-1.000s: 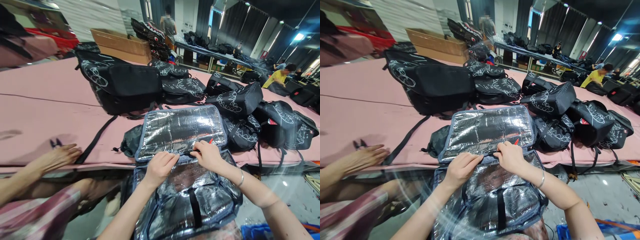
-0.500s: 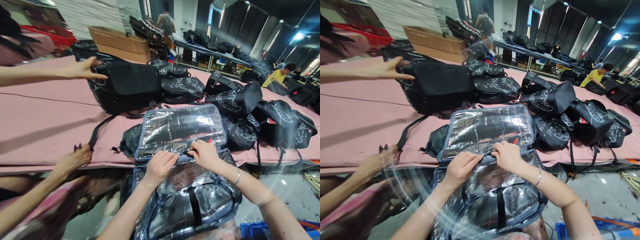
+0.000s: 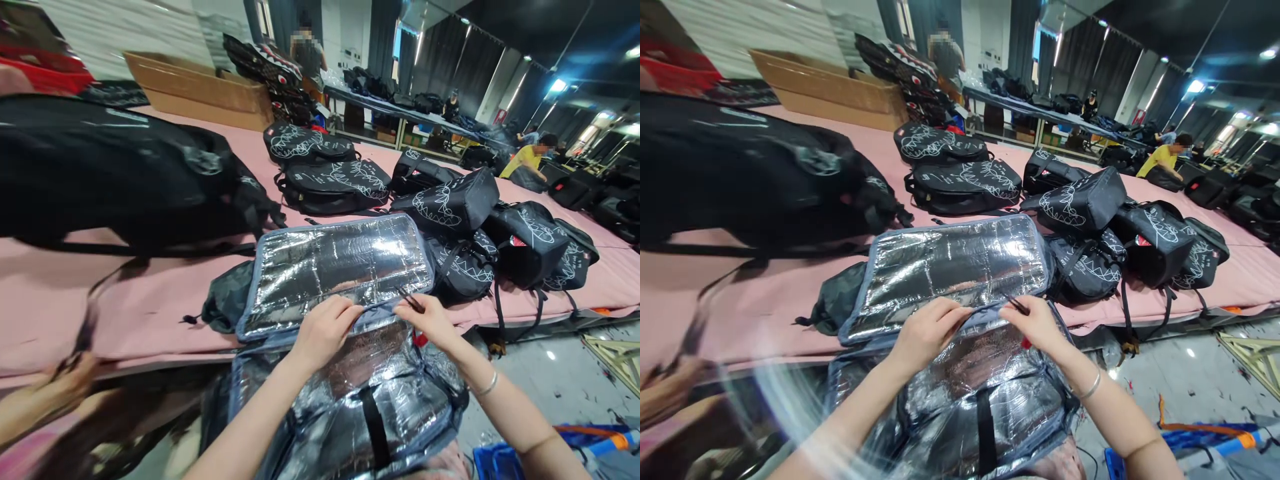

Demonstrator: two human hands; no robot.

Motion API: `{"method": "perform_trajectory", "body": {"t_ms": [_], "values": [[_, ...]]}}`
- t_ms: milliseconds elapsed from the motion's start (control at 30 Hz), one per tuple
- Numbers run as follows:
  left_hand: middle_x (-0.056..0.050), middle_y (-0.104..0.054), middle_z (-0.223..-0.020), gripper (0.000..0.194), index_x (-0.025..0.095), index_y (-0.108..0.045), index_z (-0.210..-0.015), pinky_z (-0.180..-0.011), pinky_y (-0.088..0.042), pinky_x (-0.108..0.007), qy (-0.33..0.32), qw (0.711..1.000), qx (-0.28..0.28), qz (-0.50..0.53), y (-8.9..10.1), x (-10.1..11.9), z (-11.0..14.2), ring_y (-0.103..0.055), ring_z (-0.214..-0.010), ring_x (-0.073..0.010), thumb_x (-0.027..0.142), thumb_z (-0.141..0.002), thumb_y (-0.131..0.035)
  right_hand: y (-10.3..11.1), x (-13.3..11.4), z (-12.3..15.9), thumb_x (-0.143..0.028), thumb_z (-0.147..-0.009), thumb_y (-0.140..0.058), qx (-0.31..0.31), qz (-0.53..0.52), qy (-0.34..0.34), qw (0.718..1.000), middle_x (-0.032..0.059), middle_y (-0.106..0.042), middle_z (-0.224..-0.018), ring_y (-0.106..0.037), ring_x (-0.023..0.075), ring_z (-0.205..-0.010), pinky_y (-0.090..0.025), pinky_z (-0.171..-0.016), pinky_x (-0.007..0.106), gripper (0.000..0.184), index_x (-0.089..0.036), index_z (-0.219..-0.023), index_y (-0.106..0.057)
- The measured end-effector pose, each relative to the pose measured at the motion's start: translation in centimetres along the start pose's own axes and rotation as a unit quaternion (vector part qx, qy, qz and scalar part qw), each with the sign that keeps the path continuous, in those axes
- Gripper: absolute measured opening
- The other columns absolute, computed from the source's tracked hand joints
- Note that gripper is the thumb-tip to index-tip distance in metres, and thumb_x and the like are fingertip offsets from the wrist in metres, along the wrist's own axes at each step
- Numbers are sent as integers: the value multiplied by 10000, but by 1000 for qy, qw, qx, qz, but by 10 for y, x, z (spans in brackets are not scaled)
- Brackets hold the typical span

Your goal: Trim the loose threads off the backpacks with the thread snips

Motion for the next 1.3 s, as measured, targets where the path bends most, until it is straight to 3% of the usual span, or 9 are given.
{"method": "perform_trajectory", "body": {"t_ms": [167,300,467,667,833,967,1300], "values": [[-38,-599,-659,141,149,-596,-895,-550,-424,-275,-100,992,68,-42,9,30,5,-511,-613,-149,88,-823,-491,-13,27,4,-451,-698,-607,67,-36,-58,995,-29,-530,-498,-407,88,-475,-324,-492,211,333,-130,-650,-682],[-38,-615,-667,172,173,-588,-923,-558,-438,-279,-96,992,78,-37,12,35,10,-528,-605,-146,90,-830,-469,-13,42,2,-468,-679,-620,128,5,-65,990,2,-606,-536,-497,131,-533,-372,-558,237,335,-150,-604,-692],[-42,-637,-683,177,179,-596,-925,-559,-434,-271,-79,993,79,-38,5,29,15,-540,-594,-138,95,-823,-478,-22,56,1,-478,-659,-625,153,-77,-69,983,-15,-563,-491,-467,115,-488,-374,-510,232,356,-139,-552,-632],[-61,-655,-726,164,170,-617,-906,-579,-420,-273,-19,994,106,2,3,22,29,-543,-645,-153,82,-788,-546,-25,59,5,-525,-622,-643,168,-121,-69,976,-47,-445,-431,-406,95,-459,-341,-449,216,394,-152,-528,-557],[-43,-643,-737,92,173,-625,-850,-632,-443,-274,107,992,73,1,15,1,43,-571,-689,-157,132,-799,-561,-26,60,6,-508,-621,-652,162,-155,-66,972,-68,-362,-420,-336,79,-443,-300,-426,213,409,-182,-483,-449],[-35,-647,-801,55,177,-611,-843,-724,-472,-279,184,979,78,46,28,-11,48,-595,-758,-151,175,-808,-568,-28,61,6,-481,-635,-654,158,-169,-66,971,-66,-363,-428,-327,77,-445,-289,-424,211,393,-181,-485,-448],[-74,-659,-963,220,175,-617,-1030,-767,-462,-308,181,983,41,3,-3,24,28,-597,-872,-178,167,-837,-513,-28,73,12,-473,-630,-676,169,-182,-74,966,-54,-429,-464,-353,79,-465,-311,-456,215,356,-148,-559,-549]]}}
Point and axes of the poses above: each hand's wrist, its own z-axis away from the middle knuckle, its own y-axis out of the back of the hand, x = y × z, the point moved 8 cm from there along -z, towards the middle knuckle
